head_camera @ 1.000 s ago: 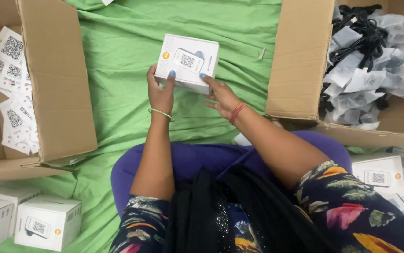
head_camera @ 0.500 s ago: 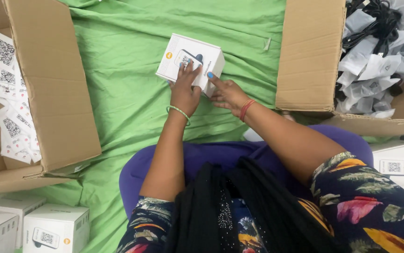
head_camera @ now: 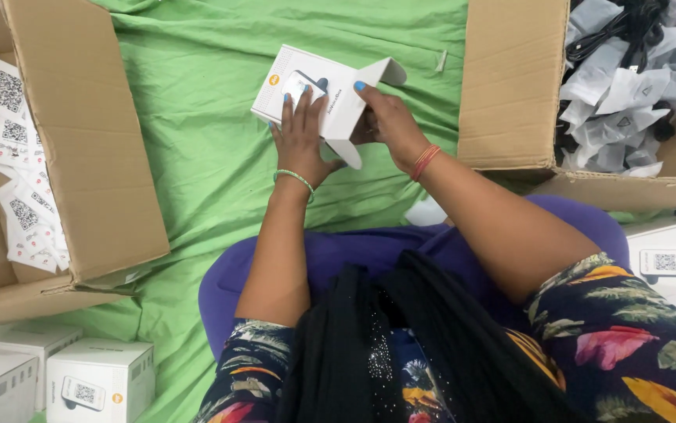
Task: The person packages electronic devices into small white boxes and then places them into larger shipping containers.
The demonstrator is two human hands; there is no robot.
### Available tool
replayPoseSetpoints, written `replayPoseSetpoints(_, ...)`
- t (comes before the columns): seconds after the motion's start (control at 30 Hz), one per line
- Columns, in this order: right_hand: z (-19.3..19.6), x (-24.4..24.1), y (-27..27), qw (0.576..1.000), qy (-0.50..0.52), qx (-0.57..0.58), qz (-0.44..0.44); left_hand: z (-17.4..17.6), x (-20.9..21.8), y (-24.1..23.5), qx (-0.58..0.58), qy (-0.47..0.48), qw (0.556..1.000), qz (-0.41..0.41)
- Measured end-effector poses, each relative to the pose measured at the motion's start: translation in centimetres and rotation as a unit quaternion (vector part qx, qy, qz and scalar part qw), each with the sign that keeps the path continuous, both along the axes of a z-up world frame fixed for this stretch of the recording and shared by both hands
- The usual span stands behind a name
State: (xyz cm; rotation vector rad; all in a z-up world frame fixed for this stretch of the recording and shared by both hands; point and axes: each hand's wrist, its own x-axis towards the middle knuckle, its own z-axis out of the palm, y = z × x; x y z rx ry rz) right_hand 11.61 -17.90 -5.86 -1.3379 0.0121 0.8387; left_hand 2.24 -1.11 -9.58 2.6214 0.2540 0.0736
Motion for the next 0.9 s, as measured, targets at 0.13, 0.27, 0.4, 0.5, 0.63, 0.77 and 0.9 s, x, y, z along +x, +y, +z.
replayPoseSetpoints(0.13,0.3,0.3,-0.3,0.99,-0.103,0.031,0.094,-1.3,0.2,0.4,0.008,-0.051,0.999,0.012)
replayPoseSetpoints(0.27,-0.2,0.2,-0.7,0.936,-0.331,-0.039,0.115,-3.0,0.0,1.3,-0.059,-0.195,0.979,0.016)
replayPoseSetpoints(0.4,-0.7,-0.5,-1.3,0.745,-0.603,-0.203,0.204,-2.0,-0.2,1.6,-0.101,-0.245,0.964,-0.004)
replayPoseSetpoints(0.5,-4.2,-1.5,-1.1,0.626,-0.652,-0.301,0.303,0.1,0.0,1.7,-0.121,-0.29,0.949,-0.002)
replayPoseSetpoints(0.63,-1.5,-3.2,-0.5,0.622,-0.597,-0.358,0.359,-1.4,0.5,2.7,-0.365,-0.22,0.887,0.177)
replayPoseSetpoints(0.77,-0.6,-3.2,-0.1,0.645,-0.591,-0.326,0.358,-0.8,0.4,3.1,-0.398,-0.303,0.851,0.159)
replayPoseSetpoints(0.9,1.3,-3.0,0.3,0.712,-0.584,-0.26,0.291,0.5,0.5,3.2,-0.424,-0.282,0.838,0.198)
